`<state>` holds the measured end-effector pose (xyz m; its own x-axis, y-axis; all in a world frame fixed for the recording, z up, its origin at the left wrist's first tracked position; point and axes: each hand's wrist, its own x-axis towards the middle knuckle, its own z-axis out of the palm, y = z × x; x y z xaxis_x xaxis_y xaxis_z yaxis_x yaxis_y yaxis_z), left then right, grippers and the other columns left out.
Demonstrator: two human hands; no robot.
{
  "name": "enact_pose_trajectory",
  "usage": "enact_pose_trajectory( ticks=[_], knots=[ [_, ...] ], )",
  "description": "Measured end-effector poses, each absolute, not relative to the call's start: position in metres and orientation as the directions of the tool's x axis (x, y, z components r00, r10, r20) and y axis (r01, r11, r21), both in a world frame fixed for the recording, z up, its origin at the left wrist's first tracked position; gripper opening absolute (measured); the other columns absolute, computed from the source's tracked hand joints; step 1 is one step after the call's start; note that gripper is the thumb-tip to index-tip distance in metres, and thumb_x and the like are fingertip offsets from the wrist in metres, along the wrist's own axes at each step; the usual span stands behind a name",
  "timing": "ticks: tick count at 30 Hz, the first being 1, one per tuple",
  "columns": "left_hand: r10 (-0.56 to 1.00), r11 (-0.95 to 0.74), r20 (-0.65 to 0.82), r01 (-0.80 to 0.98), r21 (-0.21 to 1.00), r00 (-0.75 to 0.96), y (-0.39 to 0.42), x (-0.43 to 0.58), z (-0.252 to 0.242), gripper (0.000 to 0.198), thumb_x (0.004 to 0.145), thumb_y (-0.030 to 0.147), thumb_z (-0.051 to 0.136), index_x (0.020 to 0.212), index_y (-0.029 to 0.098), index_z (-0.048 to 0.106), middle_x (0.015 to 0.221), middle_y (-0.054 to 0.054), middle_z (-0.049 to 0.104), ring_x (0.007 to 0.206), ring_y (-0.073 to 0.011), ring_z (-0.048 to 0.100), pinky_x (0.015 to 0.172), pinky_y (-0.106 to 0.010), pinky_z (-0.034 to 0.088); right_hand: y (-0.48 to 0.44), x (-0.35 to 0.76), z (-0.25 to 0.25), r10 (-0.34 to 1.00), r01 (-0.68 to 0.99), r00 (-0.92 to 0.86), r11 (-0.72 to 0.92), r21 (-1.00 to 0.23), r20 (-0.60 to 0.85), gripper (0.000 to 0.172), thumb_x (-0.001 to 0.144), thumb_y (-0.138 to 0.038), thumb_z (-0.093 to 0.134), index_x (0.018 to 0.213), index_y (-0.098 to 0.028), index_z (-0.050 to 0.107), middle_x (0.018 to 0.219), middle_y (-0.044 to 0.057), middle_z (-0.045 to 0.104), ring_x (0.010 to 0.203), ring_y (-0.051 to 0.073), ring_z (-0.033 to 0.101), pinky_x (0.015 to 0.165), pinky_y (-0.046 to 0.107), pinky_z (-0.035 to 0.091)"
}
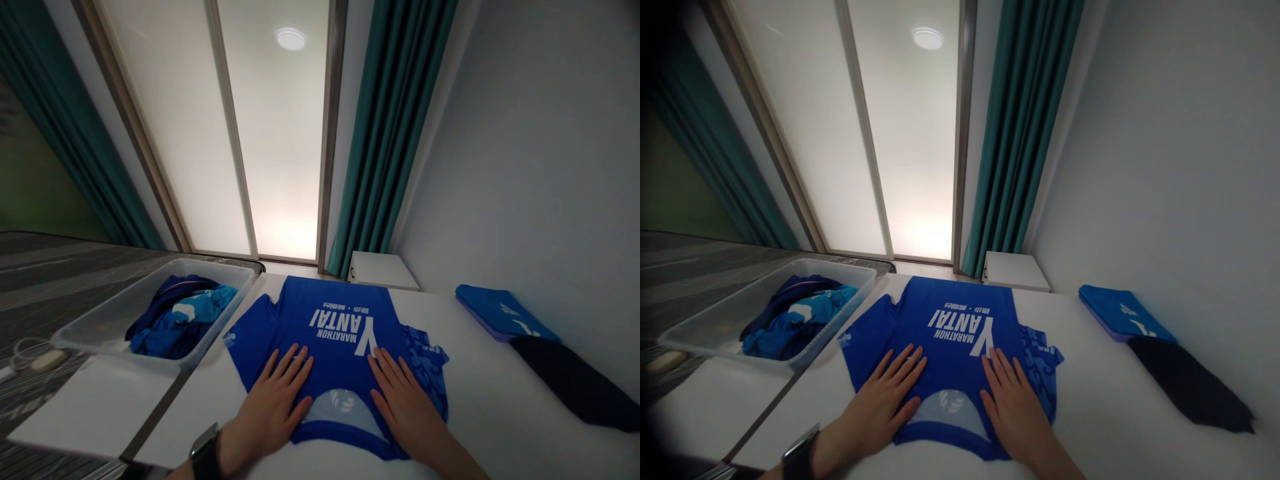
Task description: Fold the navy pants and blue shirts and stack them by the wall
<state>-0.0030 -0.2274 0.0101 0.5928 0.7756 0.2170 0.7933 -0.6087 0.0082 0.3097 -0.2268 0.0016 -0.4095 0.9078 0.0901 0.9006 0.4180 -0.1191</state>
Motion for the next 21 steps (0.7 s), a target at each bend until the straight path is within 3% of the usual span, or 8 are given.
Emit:
enact_pose_trajectory(
  ticks=[5,10,12,17,21],
  knots=[
    [0.777,-0.612,0.213,0.790,0.034,0.592,-0.245,-0.007,0.013,0.061,0.101,0.046,0.036,0.155,0.027,0.016,0.158,-0.005,0.029,0.144,-0.0291,0.028,0.115,-0.050,0.025,-0.244,0.307,0.002,0.912,0.904,-0.398,0.408,-0.124,0.103,0.059,0.100,-0.051,0.029,0.151,-0.021,0.032,0.157,0.006,0.030,0.144,0.026,0.027,0.118,0.051,0.023],
    [0.804,-0.592,0.147,0.797,0.119,0.576,-0.231,0.000,0.036,0.053,0.098,0.046,0.043,0.148,0.028,0.039,0.146,-0.007,0.050,0.134,-0.0286,0.045,0.111,-0.050,0.034,-0.232,0.295,0.024,0.918,0.910,-0.365,0.387,-0.148,0.158,0.046,0.100,-0.036,0.031,0.135,-0.020,0.057,0.140,0.010,0.055,0.130,0.027,0.048,0.111,0.049,0.035],
    [0.801,-0.597,0.152,0.790,0.139,0.579,-0.217,0.007,0.042,0.051,0.098,0.042,0.043,0.147,0.026,0.040,0.144,-0.008,0.051,0.132,-0.0262,0.047,0.110,-0.046,0.037,-0.217,0.289,0.028,0.912,0.903,-0.362,0.395,-0.171,0.194,0.047,0.100,-0.029,0.028,0.134,-0.017,0.057,0.138,0.012,0.057,0.128,0.024,0.051,0.110,0.045,0.036],
    [0.778,-0.626,0.162,0.769,0.125,0.607,-0.188,0.019,0.033,0.053,0.101,0.043,0.038,0.150,0.023,0.034,0.155,-0.008,0.037,0.143,-0.0259,0.032,0.116,-0.048,0.028,-0.191,0.276,0.017,0.916,0.899,-0.374,0.396,-0.185,0.144,0.055,0.101,-0.043,0.026,0.147,-0.017,0.040,0.155,0.009,0.035,0.143,0.023,0.030,0.118,0.045,0.023],
    [0.774,-0.632,0.158,0.767,0.116,0.614,-0.181,0.016,0.020,0.057,0.101,0.049,0.033,0.151,0.023,0.031,0.156,-0.009,0.033,0.145,-0.0267,0.027,0.117,-0.050,0.025,-0.191,0.275,0.009,0.935,0.917,-0.348,0.356,-0.182,0.075,0.062,0.100,-0.054,0.023,0.152,-0.020,0.030,0.159,0.006,0.024,0.147,0.023,0.019,0.119,0.048,0.014]
  ],
)
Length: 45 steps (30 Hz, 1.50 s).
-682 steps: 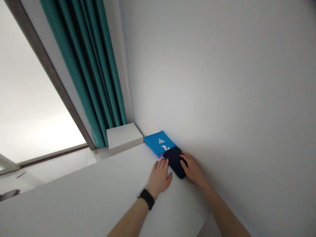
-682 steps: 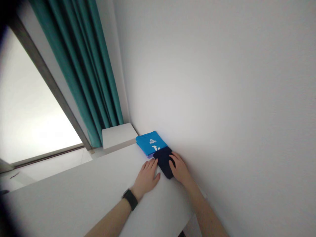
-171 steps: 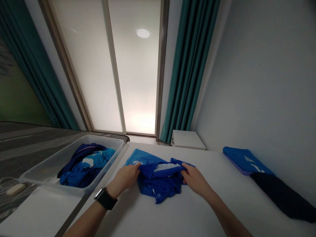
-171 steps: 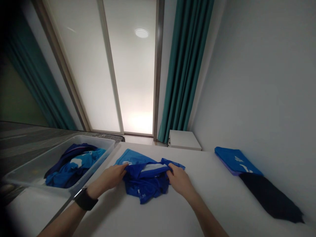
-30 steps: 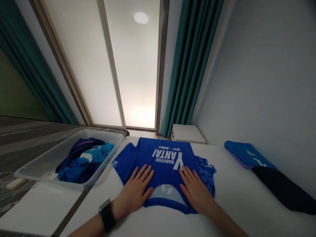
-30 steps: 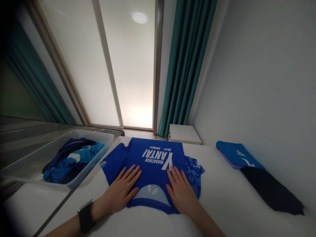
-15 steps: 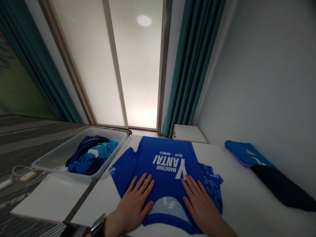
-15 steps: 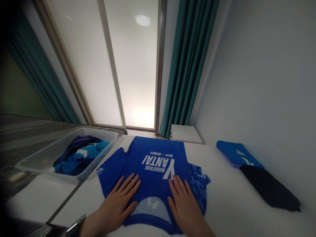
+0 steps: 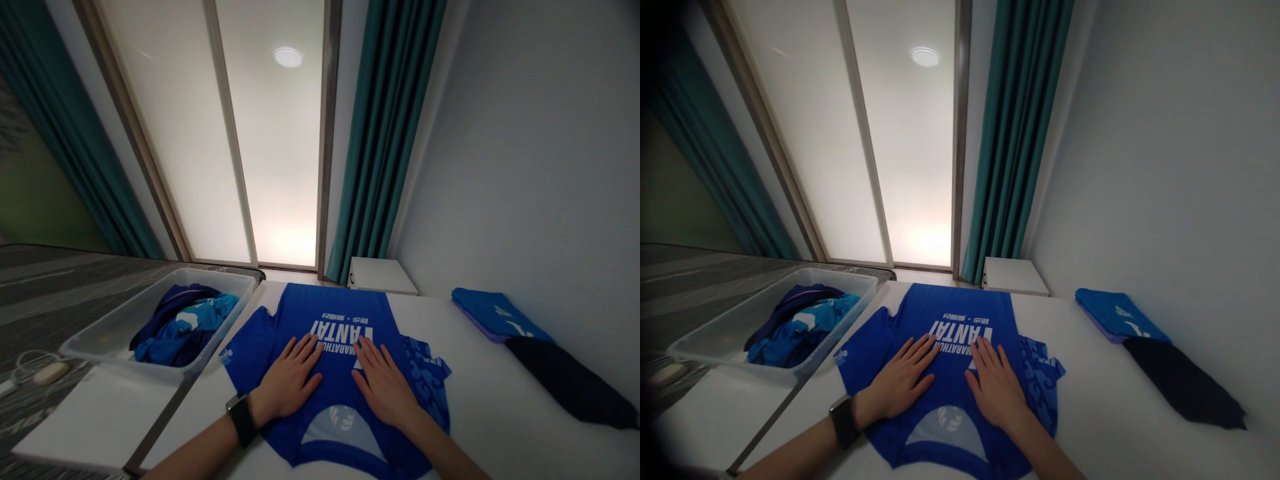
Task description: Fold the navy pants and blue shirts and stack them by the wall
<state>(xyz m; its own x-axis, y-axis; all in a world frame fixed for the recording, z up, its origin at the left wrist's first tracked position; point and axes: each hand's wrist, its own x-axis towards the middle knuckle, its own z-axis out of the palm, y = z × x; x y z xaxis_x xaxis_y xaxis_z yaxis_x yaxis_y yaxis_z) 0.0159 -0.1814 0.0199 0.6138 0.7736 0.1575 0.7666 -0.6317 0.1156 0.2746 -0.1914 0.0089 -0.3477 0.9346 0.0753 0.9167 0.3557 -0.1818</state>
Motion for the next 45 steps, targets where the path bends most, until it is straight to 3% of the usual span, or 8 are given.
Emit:
enact_pose_trajectory(
  ticks=[10,16,22,32,36,38,41,45],
  knots=[
    [0.760,-0.644,0.202,0.758,0.105,0.617,-0.193,0.011,0.010,0.057,0.101,0.047,0.036,0.154,0.027,0.024,0.157,-0.006,0.031,0.145,-0.0253,0.026,0.118,-0.048,0.022,-0.206,0.279,0.008,0.936,0.916,-0.348,0.352,-0.192,0.058,0.063,0.099,-0.055,0.025,0.152,-0.021,0.030,0.159,0.005,0.024,0.147,0.024,0.018,0.120,0.049,0.013],
    [0.772,-0.630,0.217,0.766,0.133,0.597,-0.188,0.024,0.021,0.055,0.101,0.047,0.037,0.151,0.024,0.032,0.156,-0.008,0.035,0.145,-0.0254,0.028,0.118,-0.049,0.023,-0.197,0.277,0.019,0.936,0.916,-0.345,0.353,-0.189,0.074,0.061,0.099,-0.052,0.025,0.150,-0.020,0.034,0.158,0.006,0.027,0.146,0.024,0.022,0.120,0.048,0.014],
    [0.689,-0.725,0.185,0.670,0.160,0.701,-0.190,0.058,0.025,0.059,0.100,0.045,0.040,0.153,0.023,0.027,0.158,-0.006,0.029,0.146,-0.0234,0.026,0.118,-0.045,0.024,-0.193,0.272,0.015,0.930,0.912,-0.366,0.364,-0.189,0.025,0.062,0.100,-0.049,0.023,0.151,-0.015,0.031,0.158,0.007,0.026,0.147,0.023,0.021,0.120,0.046,0.016],
    [0.672,-0.740,0.170,0.661,0.123,0.721,-0.188,0.058,0.018,0.058,0.101,0.046,0.035,0.153,0.023,0.025,0.158,-0.006,0.030,0.145,-0.0240,0.028,0.118,-0.045,0.023,-0.228,0.312,0.012,0.949,0.925,-0.309,0.317,-0.209,0.067,0.062,0.101,-0.052,0.022,0.151,-0.017,0.032,0.157,0.006,0.029,0.146,0.023,0.024,0.120,0.046,0.017],
    [0.688,-0.725,0.135,0.681,0.102,0.713,-0.190,0.071,0.029,0.054,0.097,0.039,0.044,0.148,0.022,0.036,0.153,-0.009,0.039,0.141,-0.0278,0.034,0.114,-0.048,0.027,-0.240,0.323,0.010,0.938,0.911,-0.319,0.342,-0.232,0.131,0.057,0.101,-0.048,0.027,0.149,-0.020,0.036,0.155,0.007,0.035,0.143,0.024,0.031,0.119,0.047,0.021],
    [0.693,-0.721,0.125,0.685,0.106,0.710,-0.194,0.088,0.042,0.046,0.094,0.032,0.049,0.139,0.022,0.048,0.144,-0.009,0.050,0.134,-0.0280,0.043,0.111,-0.047,0.031,-0.242,0.325,0.011,0.916,0.890,-0.327,0.381,-0.250,0.231,0.049,0.101,-0.040,0.032,0.143,-0.020,0.046,0.148,0.008,0.047,0.137,0.024,0.041,0.117,0.048,0.024],
    [0.629,-0.777,0.102,0.617,0.130,0.771,-0.196,0.125,0.066,0.028,0.093,0.028,0.049,0.118,0.024,0.059,0.114,-0.006,0.066,0.109,-0.0239,0.058,0.096,-0.041,0.043,-0.241,0.331,0.017,0.879,0.867,-0.267,0.398,-0.300,0.395,0.035,0.099,-0.025,0.036,0.121,-0.021,0.063,0.119,0.008,0.067,0.115,0.022,0.058,0.106,0.044,0.038],
    [0.522,-0.853,0.129,0.514,0.095,0.843,-0.181,0.175,0.081,0.017,0.093,0.027,0.048,0.100,0.021,0.062,0.098,-0.006,0.066,0.095,-0.0231,0.059,0.084,-0.037,0.046,-0.237,0.353,0.021,0.837,0.898,-0.110,0.315,-0.308,0.536,0.029,0.098,-0.022,0.035,0.091,-0.021,0.063,0.088,0.006,0.067,0.086,0.021,0.059,0.083,0.037,0.044]
  ],
)
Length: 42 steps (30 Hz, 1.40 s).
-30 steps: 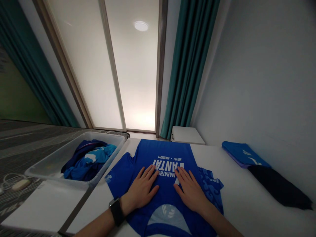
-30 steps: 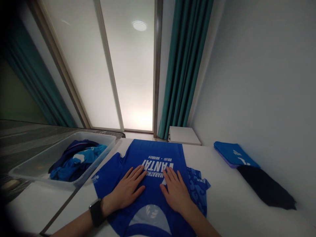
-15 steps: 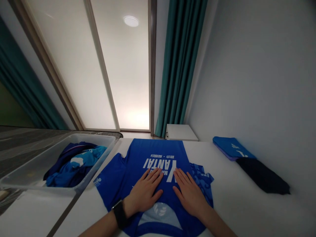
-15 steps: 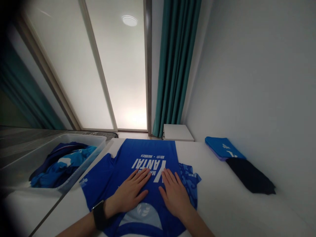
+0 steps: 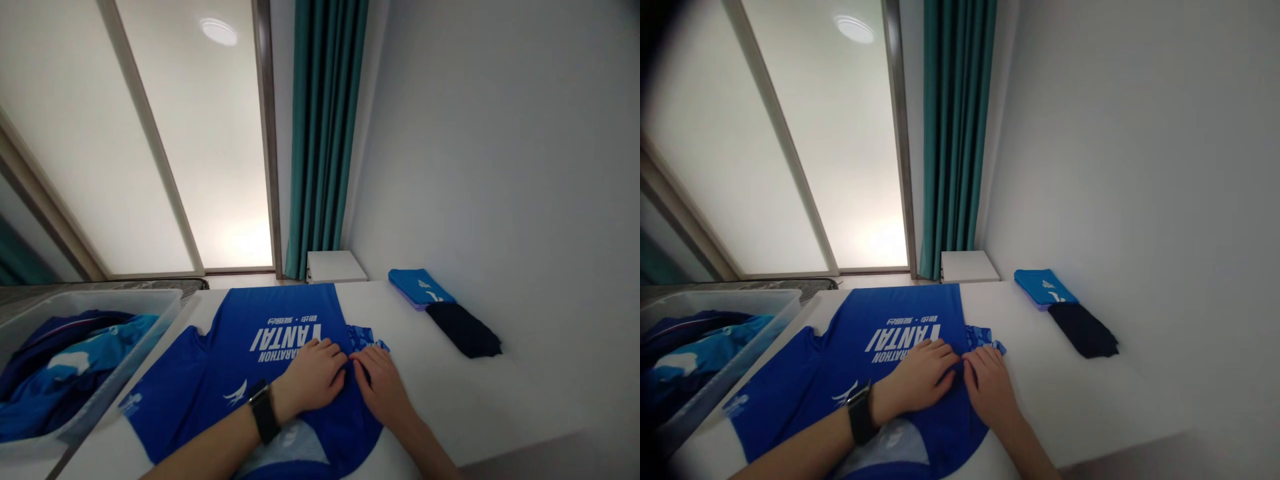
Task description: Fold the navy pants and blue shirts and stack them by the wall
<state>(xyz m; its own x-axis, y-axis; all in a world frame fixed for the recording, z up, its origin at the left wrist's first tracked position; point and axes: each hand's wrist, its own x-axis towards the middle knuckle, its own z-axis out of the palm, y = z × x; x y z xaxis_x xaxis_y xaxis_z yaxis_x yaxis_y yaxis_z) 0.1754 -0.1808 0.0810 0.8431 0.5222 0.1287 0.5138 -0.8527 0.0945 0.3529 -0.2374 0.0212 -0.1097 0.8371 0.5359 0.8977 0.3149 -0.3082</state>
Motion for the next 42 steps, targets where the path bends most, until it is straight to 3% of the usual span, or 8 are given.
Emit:
enact_pose_trajectory(
  ticks=[4,10,20,24,26,30,37,42],
  knots=[
    [0.483,-0.875,0.207,0.473,0.100,0.851,-0.155,0.203,0.066,0.014,0.093,0.023,0.048,0.094,0.021,0.062,0.096,-0.005,0.065,0.093,-0.0219,0.057,0.081,-0.035,0.044,-0.241,0.383,0.010,0.817,0.933,0.033,0.182,-0.312,0.576,0.029,0.099,-0.027,0.034,0.084,-0.021,0.057,0.078,0.005,0.063,0.077,0.020,0.057,0.076,0.034,0.041],
    [0.531,-0.847,0.301,0.490,0.205,0.792,-0.147,0.206,0.031,0.018,0.091,0.017,0.047,0.101,0.021,0.062,0.097,-0.005,0.060,0.095,-0.0215,0.053,0.087,-0.036,0.042,-0.242,0.404,-0.003,0.867,0.947,0.250,-0.126,-0.295,0.432,0.033,0.097,-0.035,0.036,0.070,-0.023,0.051,0.068,0.003,0.060,0.069,0.020,0.056,0.070,0.033,0.036],
    [0.518,-0.855,0.293,0.476,0.206,0.803,-0.148,0.205,0.029,0.018,0.091,0.017,0.048,0.104,0.022,0.059,0.099,-0.005,0.057,0.097,-0.0229,0.050,0.086,-0.037,0.042,-0.214,0.395,0.006,0.817,0.902,0.216,0.042,-0.429,0.535,0.022,0.093,-0.034,0.040,0.076,-0.023,0.048,0.073,0.002,0.056,0.071,0.019,0.055,0.069,0.029,0.040],
    [0.519,-0.855,0.293,0.479,0.202,0.803,-0.148,0.205,0.027,0.019,0.090,0.017,0.048,0.105,0.022,0.059,0.101,-0.006,0.056,0.097,-0.0231,0.050,0.087,-0.038,0.042,-0.239,0.407,-0.003,0.771,0.919,0.327,-0.122,-0.376,0.547,0.016,0.090,-0.033,0.043,0.077,-0.024,0.045,0.070,0.001,0.056,0.066,0.020,0.054,0.069,0.032,0.039],
    [0.515,-0.857,0.293,0.474,0.203,0.806,-0.148,0.205,0.026,0.018,0.090,0.017,0.048,0.103,0.022,0.060,0.101,-0.006,0.056,0.098,-0.0229,0.050,0.087,-0.038,0.042,-0.252,0.415,-0.010,0.799,0.921,0.350,-0.199,-0.336,0.488,0.007,0.088,-0.026,0.043,0.087,-0.021,0.049,0.072,0.002,0.059,0.066,0.020,0.057,0.071,0.034,0.038],
    [0.509,-0.860,0.301,0.459,0.224,0.807,-0.148,0.203,0.027,0.022,0.091,0.018,0.048,0.108,0.022,0.061,0.106,-0.006,0.058,0.100,-0.0230,0.052,0.090,-0.039,0.043,-0.267,0.426,-0.016,0.839,0.926,0.367,-0.289,-0.244,0.401,0.042,0.086,-0.016,0.041,0.128,-0.013,0.042,0.079,0.004,0.065,0.073,0.022,0.063,0.076,0.036,0.039],
    [0.432,-0.897,0.310,0.367,0.246,0.847,-0.145,0.201,0.021,0.046,0.092,0.027,0.051,0.138,0.023,0.047,0.142,-0.009,0.050,0.131,-0.0254,0.044,0.111,-0.045,0.035,-0.262,0.419,-0.003,0.812,0.982,0.177,-0.109,-0.153,0.556,0.031,0.092,-0.019,0.038,0.114,-0.019,0.059,0.102,0.010,0.065,0.095,0.025,0.060,0.085,0.040,0.044],
    [0.431,-0.897,0.242,0.384,0.218,0.869,-0.144,0.201,0.016,0.055,0.096,0.035,0.047,0.147,0.020,0.036,0.151,-0.011,0.042,0.139,-0.0256,0.038,0.115,-0.047,0.029,-0.240,0.398,0.008,0.903,0.988,-0.009,0.075,-0.136,0.430,0.044,0.094,-0.018,0.031,0.129,-0.017,0.058,0.129,0.012,0.061,0.121,0.023,0.054,0.106,0.041,0.038]
  ],
)
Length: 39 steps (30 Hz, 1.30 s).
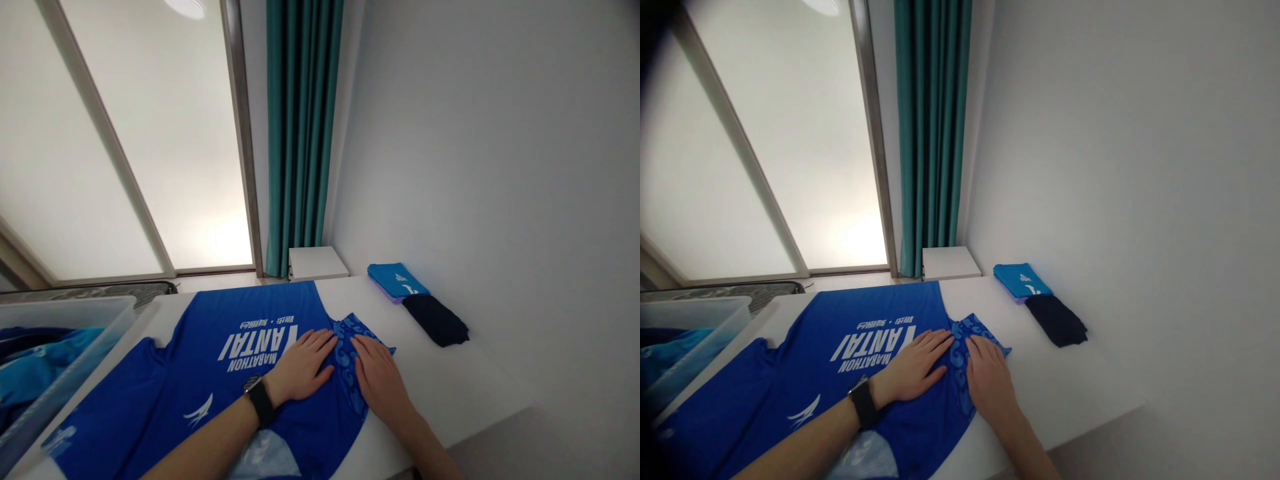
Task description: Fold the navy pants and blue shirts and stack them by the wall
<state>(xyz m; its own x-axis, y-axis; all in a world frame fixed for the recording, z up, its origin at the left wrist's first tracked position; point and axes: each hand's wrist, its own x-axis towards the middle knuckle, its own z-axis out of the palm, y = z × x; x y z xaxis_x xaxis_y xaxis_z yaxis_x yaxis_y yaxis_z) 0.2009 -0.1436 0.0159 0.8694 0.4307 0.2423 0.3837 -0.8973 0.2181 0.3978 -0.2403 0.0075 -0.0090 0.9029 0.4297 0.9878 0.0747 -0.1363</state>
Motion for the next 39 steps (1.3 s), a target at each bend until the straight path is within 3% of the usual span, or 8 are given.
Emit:
enact_pose_trajectory(
  ticks=[6,12,17,21,24,32,39],
  knots=[
    [0.400,-0.912,0.172,0.374,0.167,0.900,-0.137,0.194,0.012,0.059,0.099,0.041,0.042,0.151,0.019,0.029,0.156,-0.010,0.032,0.145,-0.0232,0.028,0.119,-0.044,0.022,-0.217,0.395,0.010,0.978,0.985,-0.129,0.146,-0.093,0.164,0.055,0.099,-0.036,0.030,0.148,-0.013,0.038,0.154,0.010,0.036,0.142,0.024,0.032,0.117,0.043,0.025],
    [0.394,-0.913,0.161,0.365,0.182,0.905,-0.135,0.194,0.017,0.055,0.100,0.042,0.038,0.150,0.019,0.032,0.156,-0.010,0.033,0.145,-0.0223,0.028,0.119,-0.044,0.021,-0.224,0.401,0.000,0.997,0.995,0.025,-0.018,-0.095,0.068,0.069,0.098,-0.055,0.026,0.151,-0.011,0.030,0.158,0.014,0.022,0.147,0.028,0.020,0.119,0.048,0.016],
    [0.443,-0.886,0.155,0.404,0.229,0.883,-0.134,0.201,0.020,0.051,0.102,0.040,0.033,0.148,0.019,0.037,0.154,-0.009,0.038,0.143,-0.0216,0.033,0.118,-0.044,0.024,-0.228,0.406,0.005,0.997,0.991,0.062,-0.058,-0.117,0.035,0.069,0.098,-0.057,0.022,0.151,-0.014,0.032,0.157,0.012,0.026,0.146,0.028,0.022,0.118,0.052,0.014],
    [0.544,-0.836,0.177,0.511,0.198,0.821,-0.133,0.210,0.017,0.056,0.100,0.041,0.037,0.149,0.015,0.034,0.155,-0.012,0.034,0.144,-0.0242,0.029,0.118,-0.046,0.023,-0.219,0.404,0.015,0.995,0.994,0.038,-0.029,-0.107,0.089,0.061,0.100,-0.045,0.022,0.148,-0.011,0.037,0.154,0.013,0.035,0.144,0.026,0.028,0.119,0.052,0.013],
    [0.586,-0.810,0.185,0.560,0.174,0.789,-0.137,0.214,0.012,0.058,0.099,0.044,0.038,0.148,0.012,0.036,0.154,-0.014,0.035,0.144,-0.0263,0.029,0.118,-0.047,0.023,-0.208,0.399,0.016,0.992,0.994,-0.032,0.044,-0.100,0.121,0.058,0.100,-0.036,0.021,0.149,-0.008,0.033,0.155,0.012,0.033,0.145,0.023,0.027,0.119,0.046,0.018],
    [0.561,-0.828,0.233,0.538,0.160,0.794,-0.143,0.212,0.007,0.060,0.100,0.051,0.033,0.147,0.013,0.039,0.154,-0.013,0.037,0.144,-0.0251,0.029,0.118,-0.047,0.022,-0.187,0.419,0.005,0.987,0.985,-0.150,0.154,-0.077,0.056,0.064,0.100,-0.050,0.020,0.152,-0.014,0.027,0.158,0.010,0.026,0.147,0.022,0.021,0.119,0.046,0.015],
    [0.557,-0.831,0.246,0.534,0.158,0.793,-0.151,0.215,0.016,0.060,0.099,0.051,0.033,0.147,0.014,0.039,0.152,-0.014,0.039,0.143,-0.0271,0.030,0.118,-0.048,0.021,-0.185,0.427,0.006,0.975,0.976,-0.206,0.211,-0.059,0.082,0.062,0.101,-0.048,0.020,0.152,-0.014,0.027,0.158,0.010,0.028,0.147,0.021,0.021,0.119,0.047,0.014]
  ],
)
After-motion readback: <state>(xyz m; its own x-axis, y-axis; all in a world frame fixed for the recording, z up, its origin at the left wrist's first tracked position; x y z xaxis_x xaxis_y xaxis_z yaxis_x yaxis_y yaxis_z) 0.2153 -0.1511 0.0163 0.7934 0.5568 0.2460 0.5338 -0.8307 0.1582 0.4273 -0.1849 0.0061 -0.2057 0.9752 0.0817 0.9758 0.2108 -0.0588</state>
